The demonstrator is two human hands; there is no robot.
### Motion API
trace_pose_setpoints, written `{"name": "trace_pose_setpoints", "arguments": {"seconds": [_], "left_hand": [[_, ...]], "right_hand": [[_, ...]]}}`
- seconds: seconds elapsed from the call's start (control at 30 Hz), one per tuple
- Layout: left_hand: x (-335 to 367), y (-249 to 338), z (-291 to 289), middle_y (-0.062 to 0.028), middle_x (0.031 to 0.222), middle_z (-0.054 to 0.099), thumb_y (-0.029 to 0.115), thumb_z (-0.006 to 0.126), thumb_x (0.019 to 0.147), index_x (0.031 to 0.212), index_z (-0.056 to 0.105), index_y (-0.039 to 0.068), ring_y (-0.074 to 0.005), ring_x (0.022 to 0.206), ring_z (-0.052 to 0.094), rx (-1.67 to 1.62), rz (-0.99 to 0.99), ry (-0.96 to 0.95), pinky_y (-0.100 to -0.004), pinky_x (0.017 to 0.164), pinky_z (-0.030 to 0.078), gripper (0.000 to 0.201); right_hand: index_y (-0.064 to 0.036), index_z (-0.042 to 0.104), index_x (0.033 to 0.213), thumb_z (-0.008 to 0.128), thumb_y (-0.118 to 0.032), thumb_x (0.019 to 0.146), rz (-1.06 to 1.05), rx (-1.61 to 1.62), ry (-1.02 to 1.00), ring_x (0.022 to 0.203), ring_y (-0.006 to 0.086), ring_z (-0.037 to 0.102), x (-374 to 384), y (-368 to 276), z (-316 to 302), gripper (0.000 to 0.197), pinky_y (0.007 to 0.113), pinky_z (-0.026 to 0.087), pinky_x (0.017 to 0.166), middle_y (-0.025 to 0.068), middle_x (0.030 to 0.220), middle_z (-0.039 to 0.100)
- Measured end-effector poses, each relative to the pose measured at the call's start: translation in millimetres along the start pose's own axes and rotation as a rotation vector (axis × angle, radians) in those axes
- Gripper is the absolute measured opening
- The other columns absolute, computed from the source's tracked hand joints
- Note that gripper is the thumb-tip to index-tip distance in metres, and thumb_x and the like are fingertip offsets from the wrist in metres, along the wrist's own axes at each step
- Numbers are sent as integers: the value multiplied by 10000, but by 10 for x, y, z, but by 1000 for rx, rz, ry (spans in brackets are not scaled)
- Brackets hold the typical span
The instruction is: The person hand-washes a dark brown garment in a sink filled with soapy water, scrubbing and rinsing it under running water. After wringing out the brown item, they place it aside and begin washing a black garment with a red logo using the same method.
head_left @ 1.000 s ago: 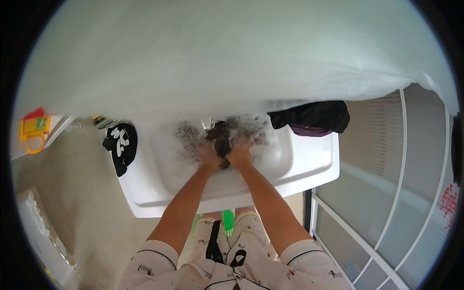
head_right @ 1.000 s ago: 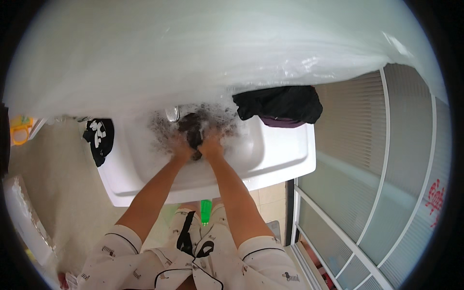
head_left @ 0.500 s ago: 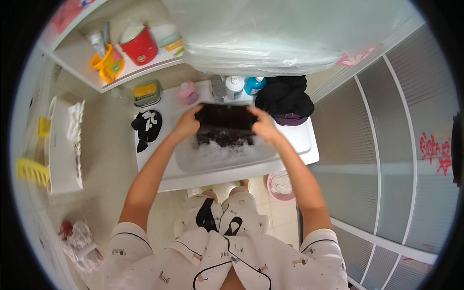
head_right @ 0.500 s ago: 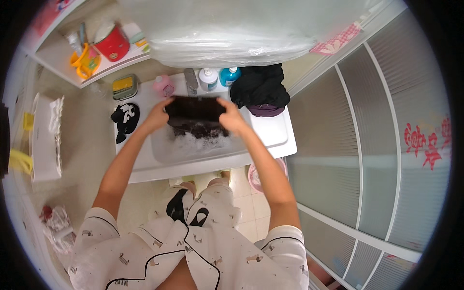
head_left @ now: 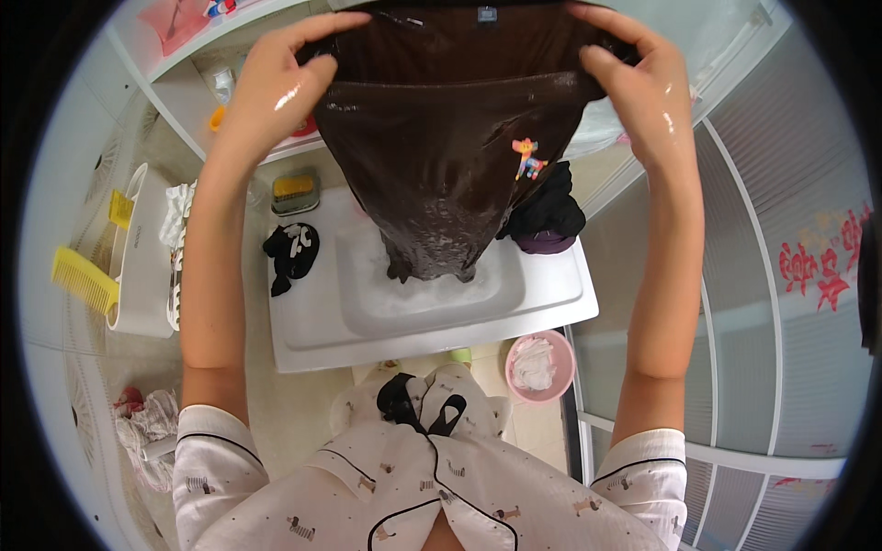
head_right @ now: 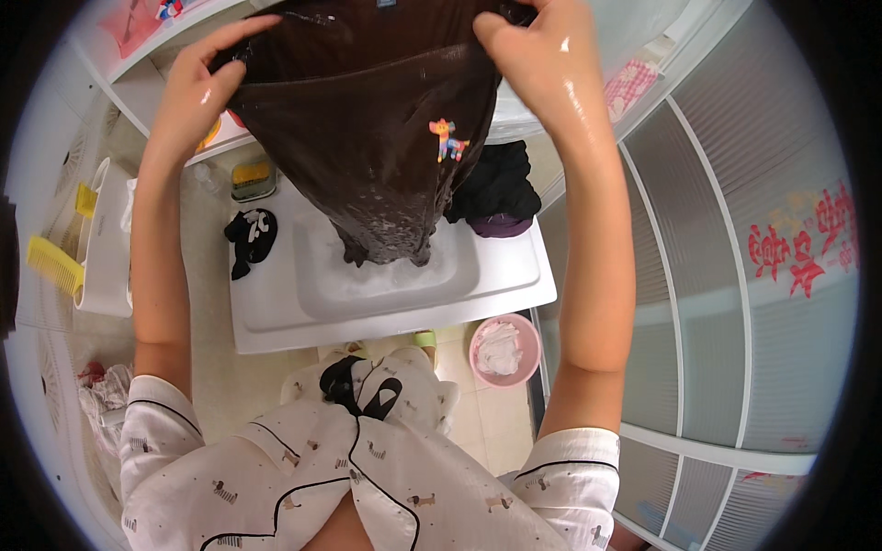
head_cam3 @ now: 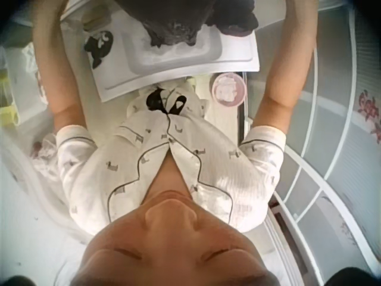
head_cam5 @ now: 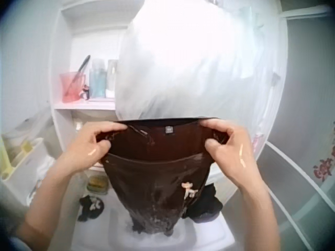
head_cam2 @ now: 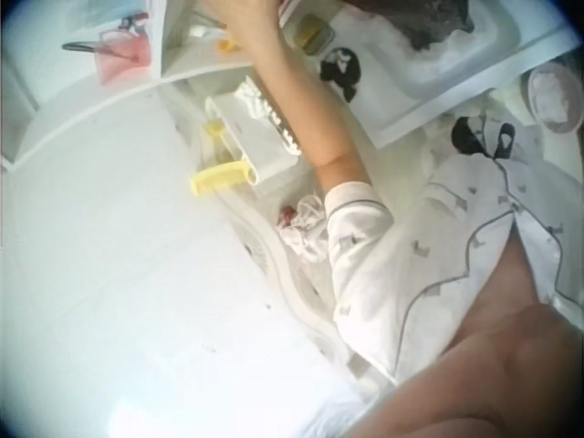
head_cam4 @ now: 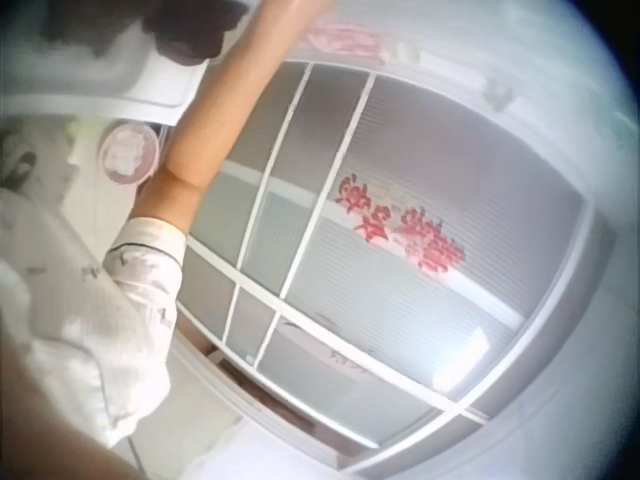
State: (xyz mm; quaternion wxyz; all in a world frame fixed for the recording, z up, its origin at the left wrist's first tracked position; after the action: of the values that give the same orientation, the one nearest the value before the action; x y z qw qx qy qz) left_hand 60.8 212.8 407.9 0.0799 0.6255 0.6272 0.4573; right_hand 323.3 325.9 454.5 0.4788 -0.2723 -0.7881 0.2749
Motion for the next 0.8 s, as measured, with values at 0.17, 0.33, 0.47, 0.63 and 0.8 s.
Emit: {"name": "trace_pose_setpoints", "arguments": {"seconds": [0.17, 0.33, 0.47, 0.63, 0.8], "left_hand": [[-563, -734, 904, -181, 1307, 570, -58, 473, 754, 1347, 532, 64, -329, 1242, 534, 217, -66, -115, -362, 1077, 389, 607], [-1740, -2329, 2478, -124, 1525, 317, 5, 656, 672, 1341, 522, 119, -403, 1238, 479, 361, -434, -605, -568, 954, 446, 691], [-2183, -2837, 3453, -72, 1608, 149, 45, 753, 640, 1261, 607, 222, -487, 1399, 235, 644, -323, -652, -777, 950, 303, 662], [-2554, -3529, 4300, -87, 1601, 159, 82, 775, 678, 1190, 649, 232, -519, 1421, 117, 537, -371, -537, -829, 971, 199, 549], [-3339, -4324, 4709, -101, 1575, 215, 240, 694, 836, 1318, 552, 220, -489, 1405, 197, 405, -839, -610, -713, 1064, 217, 503]], "right_hand": [[-106, 645, 1221, 553, -23, 748, 0, -582, -208, 924, 374, 595, -714, 1024, 546, 489, 441, 498, 840, 181, 971, 550], [-165, 396, 1447, 784, -85, 619, 487, -569, -619, 978, 390, 604, -2402, 2922, 1676, 917, 455, 544, 797, 193, 1231, 444], [-223, 407, 1443, 839, -254, 595, 613, -721, -781, 1329, 473, 317, -3163, 3665, 2549, 952, 687, 356, 989, 112, 1540, 222], [-222, 479, 1411, 765, -306, 654, 600, -718, -844, 1416, 522, 104, -3640, 4309, 3132, 813, 763, 227, 1022, 62, 1611, 103], [-223, 448, 1444, 775, -408, 688, 562, -815, -1016, 1419, 496, 114, -4121, 4756, 3455, 844, 751, 253, 1025, 52, 1593, 189]]}}
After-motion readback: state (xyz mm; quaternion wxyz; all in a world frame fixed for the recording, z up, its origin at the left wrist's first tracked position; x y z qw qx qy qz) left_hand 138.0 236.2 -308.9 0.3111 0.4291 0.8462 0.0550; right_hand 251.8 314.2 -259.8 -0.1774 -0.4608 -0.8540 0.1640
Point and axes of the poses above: each hand's wrist, its own x-axis towards the middle knuckle, its own z-axis out of the palm, y = z × x, the point moved 9 cm from there along x, towards the middle knuckle
